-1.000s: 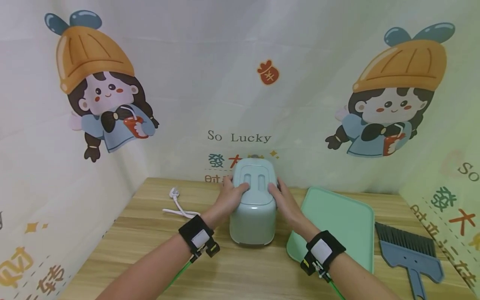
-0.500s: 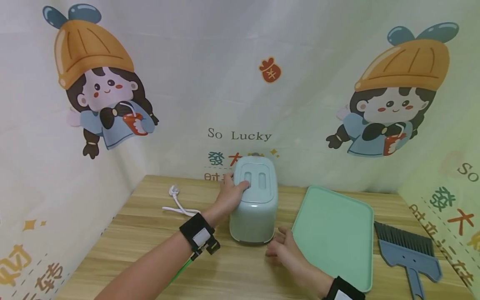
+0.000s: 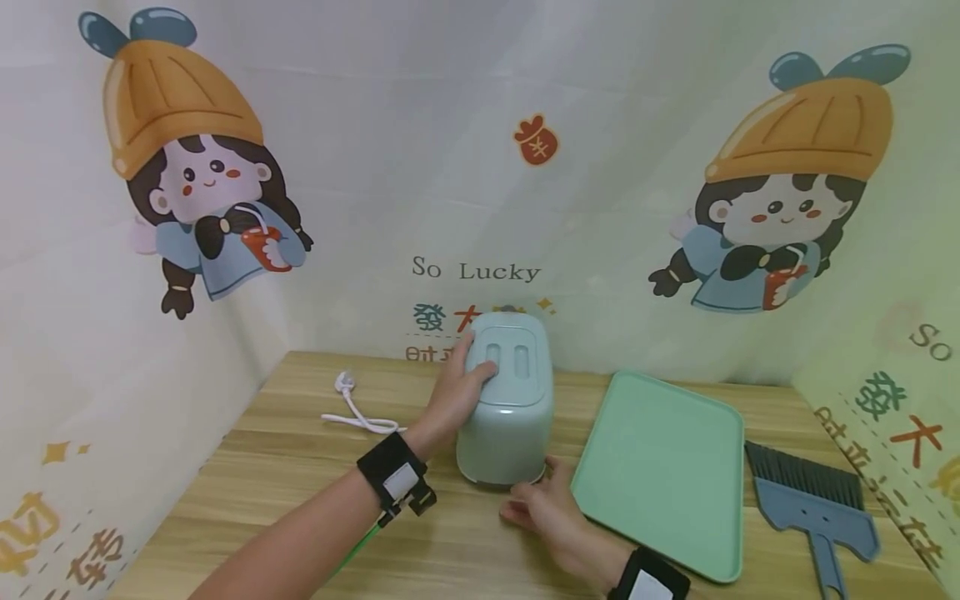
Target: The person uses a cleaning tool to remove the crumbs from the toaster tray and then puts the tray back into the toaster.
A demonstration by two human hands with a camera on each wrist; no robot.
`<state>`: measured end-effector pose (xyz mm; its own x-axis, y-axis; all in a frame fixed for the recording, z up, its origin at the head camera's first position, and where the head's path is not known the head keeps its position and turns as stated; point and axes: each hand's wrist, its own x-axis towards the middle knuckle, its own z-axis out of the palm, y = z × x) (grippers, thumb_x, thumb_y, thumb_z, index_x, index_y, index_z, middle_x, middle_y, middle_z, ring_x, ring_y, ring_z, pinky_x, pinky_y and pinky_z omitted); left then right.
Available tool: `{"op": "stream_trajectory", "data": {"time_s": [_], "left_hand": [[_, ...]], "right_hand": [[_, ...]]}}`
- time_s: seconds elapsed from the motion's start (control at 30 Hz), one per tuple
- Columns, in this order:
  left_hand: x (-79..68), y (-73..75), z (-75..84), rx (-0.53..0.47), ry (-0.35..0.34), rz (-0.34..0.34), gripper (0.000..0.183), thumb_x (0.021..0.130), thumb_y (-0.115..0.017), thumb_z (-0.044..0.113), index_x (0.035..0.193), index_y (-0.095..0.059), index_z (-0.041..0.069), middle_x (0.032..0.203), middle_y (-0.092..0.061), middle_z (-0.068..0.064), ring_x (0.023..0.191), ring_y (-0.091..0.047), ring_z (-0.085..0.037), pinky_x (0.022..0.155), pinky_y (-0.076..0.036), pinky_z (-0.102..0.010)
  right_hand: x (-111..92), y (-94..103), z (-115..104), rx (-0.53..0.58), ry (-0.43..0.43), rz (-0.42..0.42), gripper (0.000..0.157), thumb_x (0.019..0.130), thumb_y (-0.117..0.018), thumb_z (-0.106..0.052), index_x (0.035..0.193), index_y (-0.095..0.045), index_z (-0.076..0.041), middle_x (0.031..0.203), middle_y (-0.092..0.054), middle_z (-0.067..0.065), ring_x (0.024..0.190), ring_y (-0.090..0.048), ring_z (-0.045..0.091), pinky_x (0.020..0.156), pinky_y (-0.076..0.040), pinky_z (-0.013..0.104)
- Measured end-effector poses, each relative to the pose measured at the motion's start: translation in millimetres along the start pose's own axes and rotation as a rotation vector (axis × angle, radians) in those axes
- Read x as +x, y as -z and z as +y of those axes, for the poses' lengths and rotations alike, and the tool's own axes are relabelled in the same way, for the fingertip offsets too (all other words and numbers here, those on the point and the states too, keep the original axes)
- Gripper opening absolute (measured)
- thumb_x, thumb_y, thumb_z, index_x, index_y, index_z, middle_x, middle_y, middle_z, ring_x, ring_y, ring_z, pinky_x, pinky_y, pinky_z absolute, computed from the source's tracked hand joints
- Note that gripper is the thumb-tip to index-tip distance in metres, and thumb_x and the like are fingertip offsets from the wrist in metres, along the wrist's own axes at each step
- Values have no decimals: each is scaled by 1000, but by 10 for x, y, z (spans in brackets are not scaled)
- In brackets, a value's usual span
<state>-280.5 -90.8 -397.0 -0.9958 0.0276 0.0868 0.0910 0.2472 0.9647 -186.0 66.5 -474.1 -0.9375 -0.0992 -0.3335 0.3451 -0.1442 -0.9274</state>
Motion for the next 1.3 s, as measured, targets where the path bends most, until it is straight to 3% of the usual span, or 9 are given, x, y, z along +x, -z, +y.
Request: {"op": "stream_trajectory", "data": {"time_s": [0.13,0.27,0.4,0.57,0.8,0.97,1.3], "left_hand": [[-40,31,-31,133,-104,-15,70,105,-59,28,168,-31,18,174,-24,-17,159,-25,-39,128,-22,-63],[-50,53,-55,251,-211,-46,65,102,-64,35,161,-46,16,169,-25,-26,153,-31,-46,122,-30,-68],[-35,60,-69,296,-240,-81,65,98,-70,40,154,-53,11,166,-28,-27,149,-37,-46,119,-36,-65],[-17,64,-88,311,-244,-101,67,97,-72,40,155,-52,12,169,-22,-28,151,-34,-47,120,-36,-65],[-18,86,-95,304,-240,-93,66,98,-71,40,155,-52,12,167,-25,-27,149,-36,-46,119,-37,-66],[-33,106,-116,302,-215,-95,67,98,-70,43,156,-51,14,171,-17,-28,152,-31,-48,119,-35,-69],[-39,104,-94,291,-231,-99,67,98,-71,40,155,-51,13,171,-18,-27,152,-31,-47,120,-35,-67]], "right_hand": [[24,-59,-15,74,-34,10,96,94,-54,8,159,16,5,146,-30,43,91,-68,26,82,-63,31],[18,-92,-55,140,-67,0,97,96,-54,9,160,18,1,139,-37,39,88,-70,23,82,-63,30],[29,-106,-59,221,-80,-6,101,98,-56,11,160,21,-5,129,-40,32,86,-68,19,80,-62,26],[82,-114,-31,252,-73,-11,106,97,-58,16,159,24,-8,128,-35,31,86,-66,19,80,-60,24],[165,-122,104,176,21,-28,99,98,-58,18,156,19,-5,140,-29,33,98,-64,22,88,-61,27],[156,-170,161,70,82,-1,100,99,-63,14,158,16,-1,128,-42,29,90,-68,17,89,-63,30],[79,-195,141,-75,140,60,73,98,-65,13,151,-17,0,114,-59,26,81,-72,15,83,-65,32]]}}
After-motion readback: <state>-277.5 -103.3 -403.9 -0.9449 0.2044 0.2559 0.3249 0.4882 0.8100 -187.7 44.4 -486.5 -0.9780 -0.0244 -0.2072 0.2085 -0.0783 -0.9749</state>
